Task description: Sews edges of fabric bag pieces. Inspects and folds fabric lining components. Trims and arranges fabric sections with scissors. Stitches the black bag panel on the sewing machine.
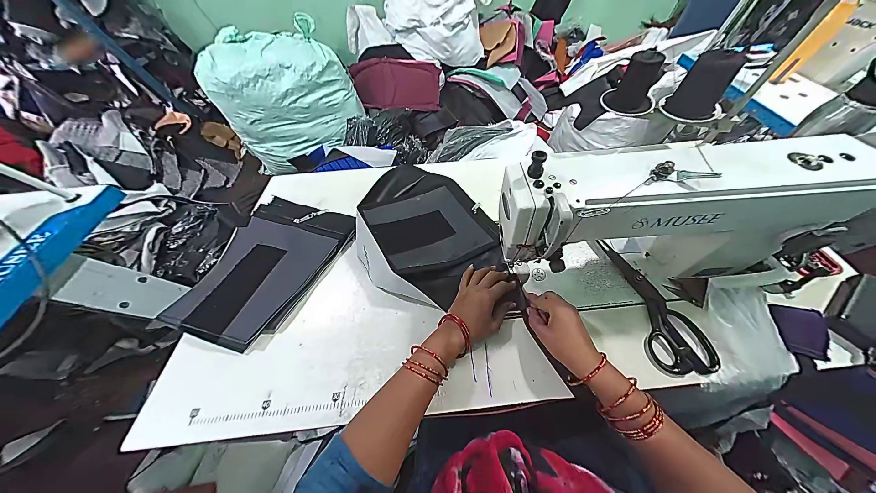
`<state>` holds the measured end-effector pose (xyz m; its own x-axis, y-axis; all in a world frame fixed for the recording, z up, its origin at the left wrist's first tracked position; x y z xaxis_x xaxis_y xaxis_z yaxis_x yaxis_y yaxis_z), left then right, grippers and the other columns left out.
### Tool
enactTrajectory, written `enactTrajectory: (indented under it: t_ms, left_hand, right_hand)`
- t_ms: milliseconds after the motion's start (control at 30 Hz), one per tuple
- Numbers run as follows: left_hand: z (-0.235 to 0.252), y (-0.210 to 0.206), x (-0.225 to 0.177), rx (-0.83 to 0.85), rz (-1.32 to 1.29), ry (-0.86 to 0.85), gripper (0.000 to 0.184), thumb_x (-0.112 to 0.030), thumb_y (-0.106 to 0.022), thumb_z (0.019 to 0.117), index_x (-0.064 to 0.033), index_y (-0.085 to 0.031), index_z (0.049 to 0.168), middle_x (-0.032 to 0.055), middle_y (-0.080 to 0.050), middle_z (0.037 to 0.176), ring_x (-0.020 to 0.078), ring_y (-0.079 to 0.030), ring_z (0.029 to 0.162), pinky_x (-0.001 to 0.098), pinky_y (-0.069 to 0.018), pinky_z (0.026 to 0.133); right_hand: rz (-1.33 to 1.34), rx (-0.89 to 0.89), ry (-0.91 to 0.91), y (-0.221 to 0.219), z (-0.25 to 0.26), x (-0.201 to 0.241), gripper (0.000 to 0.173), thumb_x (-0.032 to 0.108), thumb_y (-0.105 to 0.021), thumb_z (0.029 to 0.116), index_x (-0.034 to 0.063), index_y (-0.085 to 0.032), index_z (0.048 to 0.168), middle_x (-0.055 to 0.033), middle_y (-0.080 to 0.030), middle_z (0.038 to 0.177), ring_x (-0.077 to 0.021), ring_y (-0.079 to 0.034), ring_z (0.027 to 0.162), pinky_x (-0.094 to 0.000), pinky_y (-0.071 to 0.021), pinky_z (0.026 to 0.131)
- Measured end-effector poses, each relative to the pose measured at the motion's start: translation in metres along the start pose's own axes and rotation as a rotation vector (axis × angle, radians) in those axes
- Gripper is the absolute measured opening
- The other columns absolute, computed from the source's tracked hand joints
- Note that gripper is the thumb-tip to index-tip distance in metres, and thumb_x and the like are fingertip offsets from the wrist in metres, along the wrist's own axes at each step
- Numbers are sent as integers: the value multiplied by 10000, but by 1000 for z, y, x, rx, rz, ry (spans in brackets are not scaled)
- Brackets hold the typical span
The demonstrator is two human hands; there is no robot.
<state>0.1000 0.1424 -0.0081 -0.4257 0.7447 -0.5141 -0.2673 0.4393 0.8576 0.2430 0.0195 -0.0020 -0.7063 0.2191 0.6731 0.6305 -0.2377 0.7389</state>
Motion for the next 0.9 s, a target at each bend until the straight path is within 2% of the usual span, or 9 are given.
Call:
enactTrajectory:
  t_ms: [100, 167, 233, 367, 533, 600, 700, 800, 900]
  left_hand:
    - [-3, 0, 1, -11, -54, -31, 345, -243, -564, 1019, -144, -688, 1325, 114, -588, 1457, 360, -382, 1487, 660, -135, 1222]
    - [-3, 0, 2, -2, -79, -40, 315, -219, -556, 1024, -152, -715, 1287, 130, -589, 1450, 374, -364, 1494, 667, -115, 1225]
    - [-4, 2, 2, 11, -90, -50, 311, -158, -534, 1021, -151, -731, 1261, 153, -591, 1437, 394, -353, 1496, 678, -95, 1223]
    - [-6, 2, 2, -4, -105, -77, 337, -58, -530, 978, -146, -764, 1203, 157, -629, 1371, 414, -362, 1480, 696, -87, 1215]
    - [-8, -1, 4, -104, -153, -150, 302, -27, -566, 941, -104, -798, 1118, 128, -712, 1241, 404, -463, 1418, 718, -121, 1198]
    - [-10, -2, 4, -115, -172, -164, 298, -23, -558, 933, -71, -794, 1107, 145, -718, 1236, 412, -492, 1397, 725, -142, 1191]
    - [-10, -3, 5, -108, -185, -164, 318, -5, -556, 911, -63, -790, 1118, 154, -709, 1253, 402, -499, 1397, 728, -130, 1194]
    - [-10, -2, 5, -93, -188, -158, 320, 1, -559, 912, -66, -791, 1122, 159, -704, 1258, 396, -494, 1400, 725, -110, 1199]
    - [-11, -2, 4, -95, -174, -167, 319, -2, -561, 909, -68, -791, 1119, 156, -710, 1245, 398, -509, 1388, 739, -118, 1189]
  right_hand:
    - [-79, -20, -5, -2, -4, 5, 330, 68, -557, 978, -14, -710, 1258, -201, -688, 1032, -287, -676, 863, -411, -557, 788]
    - [-140, -39, 10, -5, -8, 7, 325, 59, -557, 971, -11, -718, 1245, -211, -697, 1036, -321, -697, 861, -455, -567, 756]
    - [-166, -3, 3, -6, -11, 10, 350, 38, -536, 977, -19, -692, 1286, -235, -683, 1089, -345, -698, 888, -468, -570, 769]
    - [-253, 94, 15, -9, -16, 16, 368, 0, -490, 1000, -54, -641, 1332, -271, -639, 1167, -354, -701, 898, -424, -582, 780]
    - [-218, 229, 38, 3, -13, 15, 403, -11, -463, 1001, -66, -598, 1376, -280, -619, 1201, -349, -681, 972, -410, -561, 858]
    - [-114, 230, 46, 9, -11, 8, 399, -3, -466, 989, -63, -626, 1350, -272, -640, 1155, -329, -659, 988, -390, -535, 886]
    - [-45, 209, 55, 13, -10, 3, 387, -4, -478, 984, -60, -641, 1331, -257, -657, 1104, -299, -648, 963, -351, -521, 874]
    - [-61, 182, 54, 9, -12, 6, 384, -13, -474, 985, -67, -642, 1326, -261, -653, 1106, -306, -653, 960, -356, -528, 872]
    - [-145, 203, 38, 3, -15, 13, 394, -9, -458, 999, -71, -617, 1354, -276, -631, 1171, -338, -669, 985, -393, -547, 878]
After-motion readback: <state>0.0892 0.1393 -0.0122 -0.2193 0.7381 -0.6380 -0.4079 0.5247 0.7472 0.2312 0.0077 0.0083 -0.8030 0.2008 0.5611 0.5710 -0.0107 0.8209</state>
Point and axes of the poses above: each hand's wrist, its own z-axis towards the middle knuckle, its own y-axis out of the back of the hand, x = y × z, the point moved 1 cm from there along z, towards the middle knuckle
